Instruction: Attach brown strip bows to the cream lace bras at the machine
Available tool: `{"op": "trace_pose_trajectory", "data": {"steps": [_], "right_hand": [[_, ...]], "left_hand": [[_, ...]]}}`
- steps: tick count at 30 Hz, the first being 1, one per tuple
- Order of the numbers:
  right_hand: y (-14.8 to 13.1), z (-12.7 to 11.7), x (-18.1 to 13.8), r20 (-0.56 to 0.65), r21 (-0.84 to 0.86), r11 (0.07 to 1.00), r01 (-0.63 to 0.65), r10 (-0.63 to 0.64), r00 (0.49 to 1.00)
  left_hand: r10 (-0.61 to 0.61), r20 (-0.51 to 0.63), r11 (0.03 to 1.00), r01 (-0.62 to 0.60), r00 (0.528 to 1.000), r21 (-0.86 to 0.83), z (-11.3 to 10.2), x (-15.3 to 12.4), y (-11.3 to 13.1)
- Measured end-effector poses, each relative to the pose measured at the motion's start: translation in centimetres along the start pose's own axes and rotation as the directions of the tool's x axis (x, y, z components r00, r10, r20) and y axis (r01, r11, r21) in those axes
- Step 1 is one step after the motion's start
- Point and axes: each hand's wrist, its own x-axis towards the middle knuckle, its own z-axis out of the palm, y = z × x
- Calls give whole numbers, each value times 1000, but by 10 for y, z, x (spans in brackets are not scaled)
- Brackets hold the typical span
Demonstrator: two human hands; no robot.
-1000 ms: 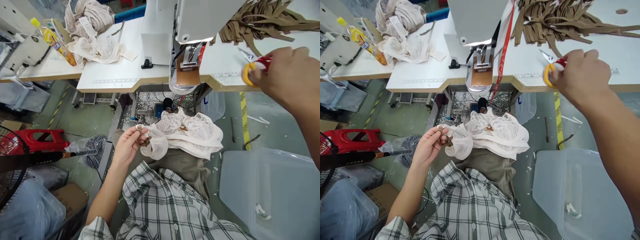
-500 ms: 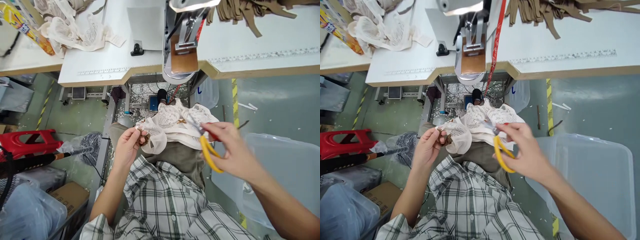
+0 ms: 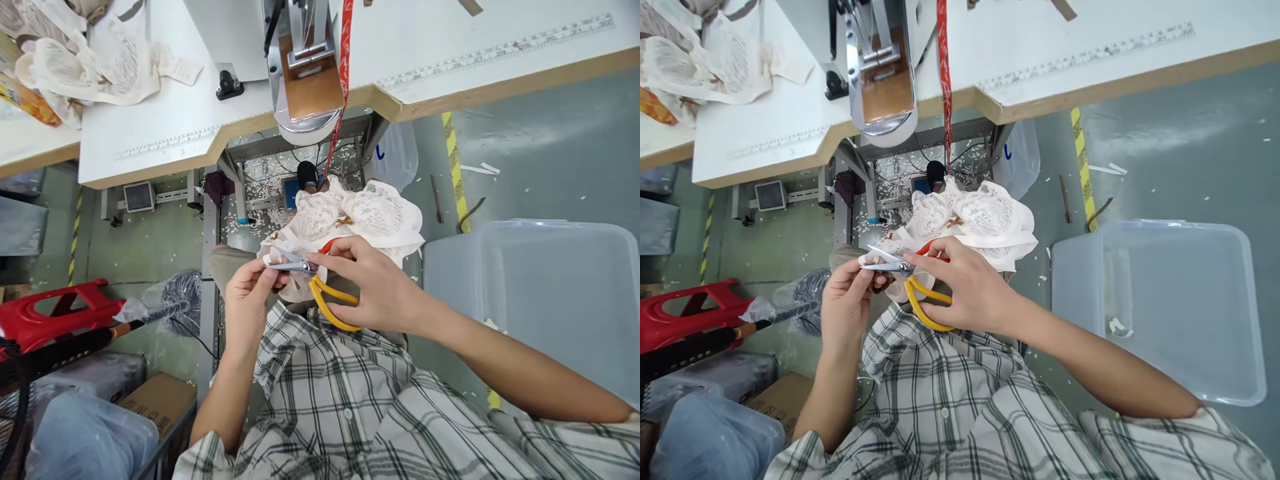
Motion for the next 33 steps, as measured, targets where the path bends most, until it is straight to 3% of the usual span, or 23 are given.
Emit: {"op": "trace_pose_trajectory", "data": {"steps": [33], "right_hand": [[6,-3,-1,10,53,998,-45,44,999]], "left_hand": [[-20,11,999,20,1000,-28,5,5,-4]]}}
